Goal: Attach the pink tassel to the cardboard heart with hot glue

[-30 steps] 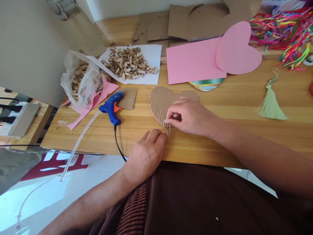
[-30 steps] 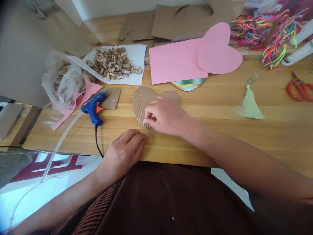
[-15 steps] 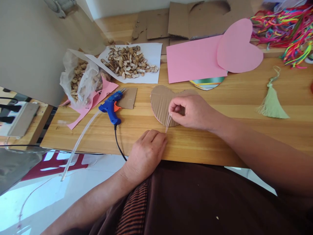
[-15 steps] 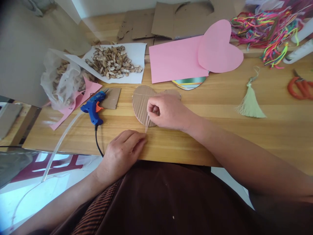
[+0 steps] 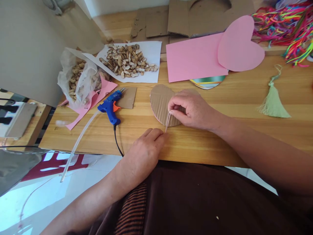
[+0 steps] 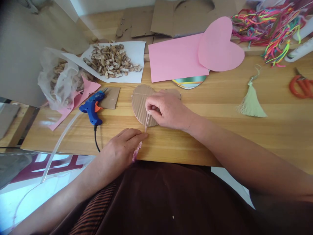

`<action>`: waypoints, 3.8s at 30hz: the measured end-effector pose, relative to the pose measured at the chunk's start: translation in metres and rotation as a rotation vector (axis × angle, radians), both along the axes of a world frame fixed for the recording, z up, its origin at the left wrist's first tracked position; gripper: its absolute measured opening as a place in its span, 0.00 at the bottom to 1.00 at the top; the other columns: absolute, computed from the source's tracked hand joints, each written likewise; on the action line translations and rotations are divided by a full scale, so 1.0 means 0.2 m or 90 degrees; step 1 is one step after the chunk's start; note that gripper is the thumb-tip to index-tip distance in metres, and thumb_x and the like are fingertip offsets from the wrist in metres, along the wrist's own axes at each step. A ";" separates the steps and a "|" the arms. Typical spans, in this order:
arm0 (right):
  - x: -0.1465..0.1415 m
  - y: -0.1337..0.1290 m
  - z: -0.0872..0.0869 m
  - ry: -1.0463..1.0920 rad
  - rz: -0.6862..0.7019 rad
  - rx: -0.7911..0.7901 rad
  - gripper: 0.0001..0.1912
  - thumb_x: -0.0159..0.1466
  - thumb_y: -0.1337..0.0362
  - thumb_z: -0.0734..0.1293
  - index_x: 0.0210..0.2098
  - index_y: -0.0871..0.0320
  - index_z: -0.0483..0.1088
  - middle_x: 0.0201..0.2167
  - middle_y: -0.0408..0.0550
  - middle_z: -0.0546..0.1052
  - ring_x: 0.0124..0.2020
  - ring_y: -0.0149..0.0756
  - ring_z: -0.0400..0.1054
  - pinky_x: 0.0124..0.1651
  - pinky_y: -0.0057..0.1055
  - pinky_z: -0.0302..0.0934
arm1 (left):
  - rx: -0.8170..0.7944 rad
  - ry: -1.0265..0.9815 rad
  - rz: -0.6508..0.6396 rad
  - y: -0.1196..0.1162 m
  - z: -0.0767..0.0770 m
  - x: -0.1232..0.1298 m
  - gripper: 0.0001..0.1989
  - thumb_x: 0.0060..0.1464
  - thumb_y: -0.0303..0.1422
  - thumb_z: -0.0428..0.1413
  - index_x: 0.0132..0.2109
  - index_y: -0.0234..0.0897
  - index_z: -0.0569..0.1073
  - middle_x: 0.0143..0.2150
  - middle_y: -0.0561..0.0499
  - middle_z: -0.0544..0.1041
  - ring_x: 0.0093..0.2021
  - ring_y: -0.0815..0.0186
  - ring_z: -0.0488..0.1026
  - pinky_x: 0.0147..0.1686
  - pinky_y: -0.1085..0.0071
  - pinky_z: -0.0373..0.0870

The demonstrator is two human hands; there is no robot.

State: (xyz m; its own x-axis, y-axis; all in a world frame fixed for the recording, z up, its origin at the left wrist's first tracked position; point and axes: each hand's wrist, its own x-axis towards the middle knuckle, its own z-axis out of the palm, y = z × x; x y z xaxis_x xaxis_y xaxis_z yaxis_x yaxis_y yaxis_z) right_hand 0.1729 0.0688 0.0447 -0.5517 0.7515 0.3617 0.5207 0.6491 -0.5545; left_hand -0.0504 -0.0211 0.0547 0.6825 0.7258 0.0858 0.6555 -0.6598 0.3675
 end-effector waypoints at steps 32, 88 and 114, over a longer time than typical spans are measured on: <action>0.01 0.01 -0.01 -0.005 -0.022 -0.015 0.06 0.62 0.70 0.67 0.30 0.55 0.68 0.25 0.44 0.72 0.30 0.37 0.62 0.40 0.37 0.54 | 0.093 -0.076 -0.107 0.09 -0.08 -0.08 0.12 0.65 0.30 0.58 0.54 0.40 0.77 0.63 0.40 0.71 0.62 0.54 0.65 0.59 0.54 0.73; -0.04 0.01 0.03 -0.128 -0.153 -0.047 0.07 0.55 0.71 0.67 0.22 0.56 0.71 0.21 0.44 0.73 0.28 0.37 0.62 0.37 0.35 0.54 | 0.098 -0.056 -0.132 0.07 -0.09 -0.07 0.15 0.70 0.28 0.51 0.59 0.31 0.73 0.60 0.40 0.77 0.55 0.54 0.74 0.52 0.55 0.77; -0.08 0.01 0.08 -0.130 -0.254 -0.188 0.03 0.53 0.70 0.68 0.25 0.56 0.72 0.23 0.42 0.75 0.24 0.31 0.63 0.32 0.32 0.53 | 0.157 0.032 -0.136 0.07 -0.06 -0.05 0.14 0.70 0.27 0.50 0.58 0.30 0.74 0.60 0.41 0.77 0.51 0.54 0.74 0.46 0.57 0.75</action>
State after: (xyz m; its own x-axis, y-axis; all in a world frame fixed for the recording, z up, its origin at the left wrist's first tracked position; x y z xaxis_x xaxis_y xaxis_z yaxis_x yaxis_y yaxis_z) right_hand 0.1575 0.0704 0.0611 -0.2388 0.9709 0.0185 0.8113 0.2099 -0.5457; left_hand -0.0599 -0.0075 0.0422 0.8248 0.5274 0.2039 0.5059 -0.8493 0.1506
